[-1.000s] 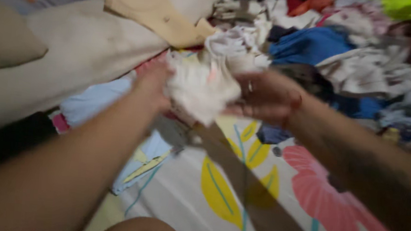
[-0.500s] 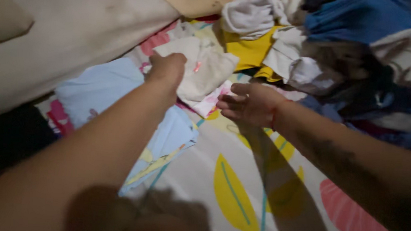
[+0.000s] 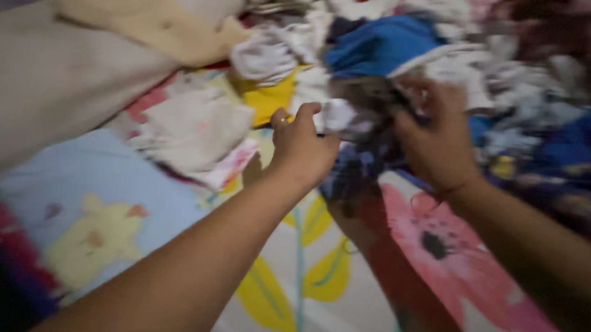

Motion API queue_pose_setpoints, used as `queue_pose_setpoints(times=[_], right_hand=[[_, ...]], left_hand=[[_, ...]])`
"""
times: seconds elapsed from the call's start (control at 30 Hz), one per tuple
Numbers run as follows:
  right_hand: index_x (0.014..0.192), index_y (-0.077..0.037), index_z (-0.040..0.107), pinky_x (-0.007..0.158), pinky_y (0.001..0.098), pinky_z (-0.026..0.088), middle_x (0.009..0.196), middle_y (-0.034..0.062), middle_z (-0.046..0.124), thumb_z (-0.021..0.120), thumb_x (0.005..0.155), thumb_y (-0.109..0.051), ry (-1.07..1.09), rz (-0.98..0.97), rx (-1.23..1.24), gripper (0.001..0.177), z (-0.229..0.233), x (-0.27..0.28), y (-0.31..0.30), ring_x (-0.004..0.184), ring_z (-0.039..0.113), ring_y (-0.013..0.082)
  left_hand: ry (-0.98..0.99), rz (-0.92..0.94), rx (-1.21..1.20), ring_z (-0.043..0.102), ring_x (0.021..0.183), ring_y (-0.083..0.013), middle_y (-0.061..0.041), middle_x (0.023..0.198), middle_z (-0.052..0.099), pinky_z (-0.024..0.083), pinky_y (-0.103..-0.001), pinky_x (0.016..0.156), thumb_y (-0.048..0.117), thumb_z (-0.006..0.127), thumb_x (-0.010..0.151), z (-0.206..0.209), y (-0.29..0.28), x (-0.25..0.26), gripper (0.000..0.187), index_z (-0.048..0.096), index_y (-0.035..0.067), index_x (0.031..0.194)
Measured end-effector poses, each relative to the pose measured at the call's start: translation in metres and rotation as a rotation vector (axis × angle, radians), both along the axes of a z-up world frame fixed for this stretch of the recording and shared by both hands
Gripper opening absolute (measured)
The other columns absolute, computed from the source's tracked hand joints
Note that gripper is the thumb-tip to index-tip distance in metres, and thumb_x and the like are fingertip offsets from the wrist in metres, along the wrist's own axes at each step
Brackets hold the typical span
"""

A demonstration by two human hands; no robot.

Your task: The person folds several pieces of clothing on a bed, including a white top and a blue patterned garment. They smooth and fold each item by hand, placing the finished folds into a neat stack.

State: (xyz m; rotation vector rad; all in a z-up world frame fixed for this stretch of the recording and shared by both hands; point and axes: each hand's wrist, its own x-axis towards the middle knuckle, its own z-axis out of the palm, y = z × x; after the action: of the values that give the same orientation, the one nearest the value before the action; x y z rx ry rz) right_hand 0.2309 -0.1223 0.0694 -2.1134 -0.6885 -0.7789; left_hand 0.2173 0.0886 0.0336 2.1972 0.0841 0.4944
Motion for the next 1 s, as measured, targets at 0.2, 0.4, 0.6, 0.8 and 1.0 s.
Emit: queue_pose_setpoints(times=[0.2,0.4,0.6,0.8,1.0], right_hand=[[0.134,-0.016,0.064,0.077,0.037,0.049,0.113,0.0067,0.065,0.066,0.083,-0.016,0.564,-0.189,0.265,0.051,0.046,0.005,-0.088,0.095,0.059,0.0223],[0.131,-0.013,0.066,0.093,0.0407,0.048,0.121,-0.0009,0.067,0.061,0.083,-0.029,0.96,0.18,0.648,0.05,0.034,-0.019,-0.127,0.116,0.057,0.0173],[0.122,-0.01,0.068,0.093,0.0416,0.045,0.12,0.0034,0.067,0.061,0.088,-0.03,1.107,0.332,0.855,0.04,0.031,-0.039,-0.128,0.11,0.058,0.0217],[0.111,-0.015,0.068,0.089,0.046,0.054,0.115,0.0087,0.07,0.055,0.091,-0.042,1.177,0.213,1.261,0.037,0.039,-0.064,-0.106,0.104,0.067,0.0243],[0.117,-0.009,0.066,0.068,0.0458,0.062,0.096,0.0117,0.072,0.059,0.095,-0.046,1.391,0.344,1.172,0.044,0.038,-0.074,-0.121,0.072,0.069,0.0264]], left_hand=[[-0.324,-0.261,-0.102,0.053,0.128,-0.0418,-0.021,0.13,0.064,0.044,-0.045,0.108,0.029,0.081,0.079,0.017,-0.097,0.054,0.062,0.06,0.009,0.134],[0.173,-0.292,-0.951,0.065,0.083,-0.0169,-0.005,0.106,0.07,0.053,-0.034,0.069,0.023,0.08,0.082,0.004,-0.173,0.101,0.054,0.064,0.008,0.131],[0.223,-0.388,-1.072,0.064,0.064,-0.0095,-0.003,0.083,0.072,0.052,-0.021,0.059,0.01,0.078,0.088,0.016,-0.156,0.077,0.023,0.078,0.002,0.109],[0.403,-0.533,-0.992,0.068,0.065,-0.0136,-0.005,0.082,0.073,0.057,-0.025,0.06,0.009,0.073,0.086,0.06,-0.134,-0.008,0.03,0.068,0.005,0.115],[0.728,-1.09,-0.267,0.072,0.093,-0.0182,-0.01,0.108,0.075,0.06,-0.033,0.077,0.011,0.078,0.076,0.055,-0.113,-0.124,0.06,0.062,0.007,0.134]])
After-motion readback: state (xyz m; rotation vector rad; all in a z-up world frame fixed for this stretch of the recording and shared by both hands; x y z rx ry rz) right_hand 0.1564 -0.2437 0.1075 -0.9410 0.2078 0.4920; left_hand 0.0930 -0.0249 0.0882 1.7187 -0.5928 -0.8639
